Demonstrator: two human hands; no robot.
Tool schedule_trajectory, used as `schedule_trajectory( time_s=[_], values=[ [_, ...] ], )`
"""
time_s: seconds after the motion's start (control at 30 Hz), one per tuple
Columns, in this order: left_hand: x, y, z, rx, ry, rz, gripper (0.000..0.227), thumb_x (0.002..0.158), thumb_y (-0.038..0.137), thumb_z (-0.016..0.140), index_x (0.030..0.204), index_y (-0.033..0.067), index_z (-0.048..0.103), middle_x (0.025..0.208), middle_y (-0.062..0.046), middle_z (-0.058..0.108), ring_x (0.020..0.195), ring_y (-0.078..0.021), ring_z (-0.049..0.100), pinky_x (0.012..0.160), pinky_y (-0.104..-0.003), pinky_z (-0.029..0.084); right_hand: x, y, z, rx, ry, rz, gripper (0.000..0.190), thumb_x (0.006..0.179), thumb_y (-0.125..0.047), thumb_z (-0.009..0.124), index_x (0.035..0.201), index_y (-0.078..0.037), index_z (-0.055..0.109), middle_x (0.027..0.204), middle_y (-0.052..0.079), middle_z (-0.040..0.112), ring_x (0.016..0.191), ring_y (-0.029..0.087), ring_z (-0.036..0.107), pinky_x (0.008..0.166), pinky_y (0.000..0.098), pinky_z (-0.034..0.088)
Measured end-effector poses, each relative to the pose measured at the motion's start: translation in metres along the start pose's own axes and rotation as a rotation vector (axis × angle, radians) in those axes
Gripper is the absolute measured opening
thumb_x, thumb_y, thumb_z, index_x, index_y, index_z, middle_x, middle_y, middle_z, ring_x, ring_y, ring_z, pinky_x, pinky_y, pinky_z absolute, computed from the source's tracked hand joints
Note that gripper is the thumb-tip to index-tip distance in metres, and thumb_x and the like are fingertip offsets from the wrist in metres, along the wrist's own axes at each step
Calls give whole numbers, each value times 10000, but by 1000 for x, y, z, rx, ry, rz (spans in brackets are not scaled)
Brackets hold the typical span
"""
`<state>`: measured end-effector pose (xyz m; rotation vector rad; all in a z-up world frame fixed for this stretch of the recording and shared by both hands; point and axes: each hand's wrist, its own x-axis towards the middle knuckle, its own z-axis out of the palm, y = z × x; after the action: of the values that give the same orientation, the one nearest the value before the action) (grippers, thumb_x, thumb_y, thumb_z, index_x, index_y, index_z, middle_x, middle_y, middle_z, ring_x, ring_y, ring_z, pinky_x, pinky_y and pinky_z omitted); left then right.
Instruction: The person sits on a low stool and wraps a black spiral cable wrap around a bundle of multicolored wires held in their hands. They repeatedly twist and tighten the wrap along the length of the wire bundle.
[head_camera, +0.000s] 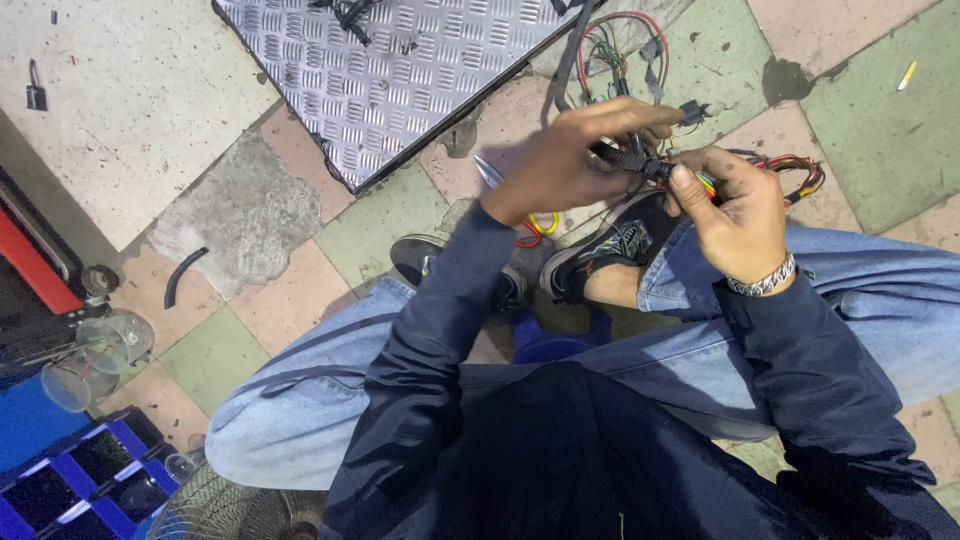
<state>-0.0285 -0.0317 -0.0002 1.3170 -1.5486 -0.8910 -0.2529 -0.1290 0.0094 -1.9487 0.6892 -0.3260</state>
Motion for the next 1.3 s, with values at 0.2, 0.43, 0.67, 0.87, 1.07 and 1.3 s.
schedule_trajectory(
  time_s=[0.2,0.43,0.67,0.87,1.07,1.3],
  values=[
    [0,13,4,-241,293,-209,161,964,211,731,1122,194,755,1149,-21,783,1074,-143,768,949,-279,625,2,12,3,-205,-24,-69,270,1085,-212,643,1182,29,717,986,116,728,802,201,645,744,347,478],
    [-26,27,15,-89,474,-5,186,1031,198,691,1217,206,689,1176,-21,760,1068,-164,786,943,-300,678,6,23,4,-123,1,95,186,1145,-188,612,1010,-75,675,771,-14,507,722,127,439,662,327,360],
    [-27,-11,42,-841,480,29,228,1019,55,643,1242,6,638,959,-136,707,861,-159,668,711,-272,534,11,23,17,-98,184,-58,55,1078,-85,728,1024,-72,730,722,140,606,664,239,545,684,378,443],
    [-50,51,42,-398,450,-154,119,969,64,610,1076,18,637,977,-139,670,896,-271,676,791,-370,540,29,83,-5,-277,363,-26,252,1162,-156,709,930,-71,659,731,113,542,651,277,494,613,394,370],
    [-65,42,-69,472,689,-205,133,1052,132,489,1148,79,565,919,-60,663,760,-185,548,726,-343,413,23,46,-30,-67,257,15,152,1226,-95,648,1112,6,644,830,63,599,711,150,513,622,300,402],
    [-106,-146,-167,992,212,-883,833,891,-171,508,1633,89,234,747,-90,546,632,-268,556,571,-446,498,24,6,-11,172,53,83,142,1133,-17,542,1262,17,591,960,112,708,876,155,684,803,272,565]
  ],
)
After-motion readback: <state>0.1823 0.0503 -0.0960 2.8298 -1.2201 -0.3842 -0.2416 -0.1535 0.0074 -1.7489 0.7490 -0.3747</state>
